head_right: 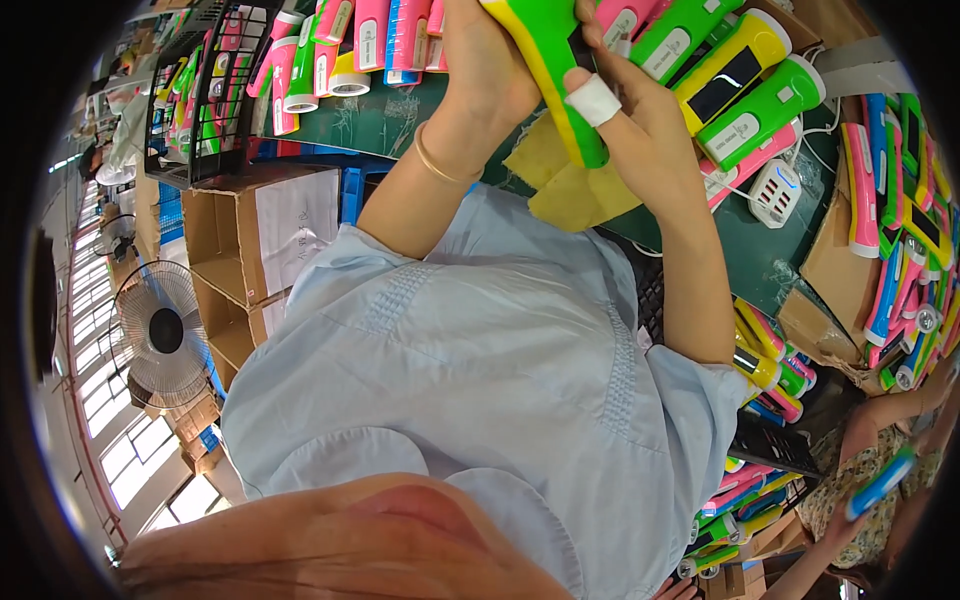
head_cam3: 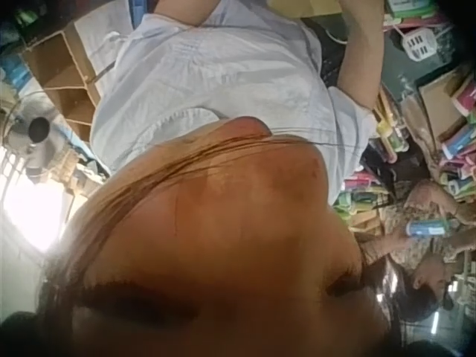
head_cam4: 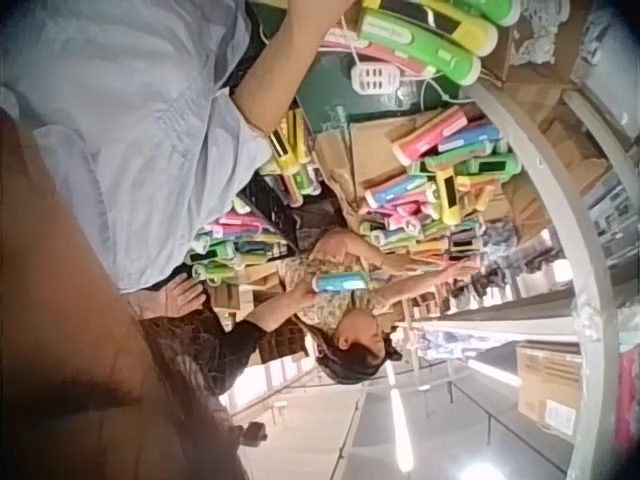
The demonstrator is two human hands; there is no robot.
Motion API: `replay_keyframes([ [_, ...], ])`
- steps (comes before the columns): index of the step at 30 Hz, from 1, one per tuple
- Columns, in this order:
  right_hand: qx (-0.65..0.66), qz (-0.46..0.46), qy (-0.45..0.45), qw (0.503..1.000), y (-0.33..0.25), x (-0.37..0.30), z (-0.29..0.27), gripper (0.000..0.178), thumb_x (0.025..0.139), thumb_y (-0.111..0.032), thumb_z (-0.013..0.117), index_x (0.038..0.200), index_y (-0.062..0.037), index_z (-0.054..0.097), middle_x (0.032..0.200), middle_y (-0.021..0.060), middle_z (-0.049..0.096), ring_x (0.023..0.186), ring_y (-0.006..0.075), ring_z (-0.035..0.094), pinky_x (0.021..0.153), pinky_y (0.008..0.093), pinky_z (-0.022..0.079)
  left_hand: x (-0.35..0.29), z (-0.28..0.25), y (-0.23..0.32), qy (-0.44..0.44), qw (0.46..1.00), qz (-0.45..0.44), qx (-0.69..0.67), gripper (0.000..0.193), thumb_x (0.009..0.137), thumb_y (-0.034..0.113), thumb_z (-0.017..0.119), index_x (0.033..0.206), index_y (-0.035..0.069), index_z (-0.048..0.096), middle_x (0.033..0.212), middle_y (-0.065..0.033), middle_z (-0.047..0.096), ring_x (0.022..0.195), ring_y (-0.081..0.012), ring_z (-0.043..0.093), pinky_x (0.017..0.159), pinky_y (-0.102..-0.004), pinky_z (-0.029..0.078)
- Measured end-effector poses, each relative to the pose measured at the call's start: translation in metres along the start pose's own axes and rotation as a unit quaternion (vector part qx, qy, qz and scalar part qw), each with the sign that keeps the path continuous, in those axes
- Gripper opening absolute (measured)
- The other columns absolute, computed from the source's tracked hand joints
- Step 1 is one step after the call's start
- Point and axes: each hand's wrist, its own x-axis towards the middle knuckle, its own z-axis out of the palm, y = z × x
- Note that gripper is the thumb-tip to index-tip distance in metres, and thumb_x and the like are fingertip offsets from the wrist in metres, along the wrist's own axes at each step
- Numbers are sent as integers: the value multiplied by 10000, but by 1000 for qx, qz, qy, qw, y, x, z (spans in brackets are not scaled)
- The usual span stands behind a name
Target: Testing various flashlights by turning them on and inspecting them at a production line station.
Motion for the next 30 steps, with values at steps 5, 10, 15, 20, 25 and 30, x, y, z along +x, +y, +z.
replay_keyframes([
  [5, 53, 55, -46, 996, 7, 7, -6, 454, 854, -220, 615, 1142, 108, 492, 1041, 58, 555, 930, 104, 500, 840, 234, 387, 13, -21, -11, -85, 992, 59, 66, 458, 881, 440, 405, 870, -2, 522, 710, -118, 587, 604, -198, 572, 513, -295, 462],
  [10, 247, 217, -34, 944, 14, 8, -56, 496, 886, -484, 444, 1079, -30, 492, 800, 52, 528, 653, 168, 525, 593, 280, 460, 31, 6, 0, -87, 969, -6, 231, 515, 885, 517, 389, 900, 29, 551, 764, -69, 599, 673, -194, 580, 600, -277, 469],
  [15, 129, 37, 393, 910, 8, -11, -256, 374, 898, -348, 498, 1124, -50, 501, 990, 95, 579, 884, 211, 574, 672, 358, 492, 114, -59, 145, 215, 662, 230, 680, 364, 748, 176, 626, 1003, -48, 495, 813, -159, 616, 706, -275, 612, 623, -370, 488],
  [20, -85, 45, 607, 789, 21, -9, -391, 309, 822, -157, 619, 1004, 82, 547, 867, 110, 599, 704, 219, 602, 537, 316, 479, 231, -296, 272, 166, 297, 109, 934, 286, 735, 292, 593, 765, 12, 640, 834, -215, 625, 763, -350, 611, 686, -432, 483],
  [25, -592, 103, 552, 578, 3, 19, -391, 506, 742, -345, 665, 955, 102, 560, 881, 185, 623, 802, 340, 597, 692, 436, 459, 258, -292, 269, 103, 181, -12, 978, 232, 685, 285, 643, 738, 64, 693, 816, -168, 655, 792, -301, 638, 724, -396, 490],
  [30, -555, 53, 523, 645, 6, -5, -368, 496, 753, -351, 613, 1041, 48, 555, 994, 220, 601, 873, 357, 587, 743, 440, 446, 257, -273, 229, 202, 201, 87, 955, 245, 688, 287, 639, 801, 77, 698, 873, -180, 651, 856, -303, 632, 752, -405, 484],
])
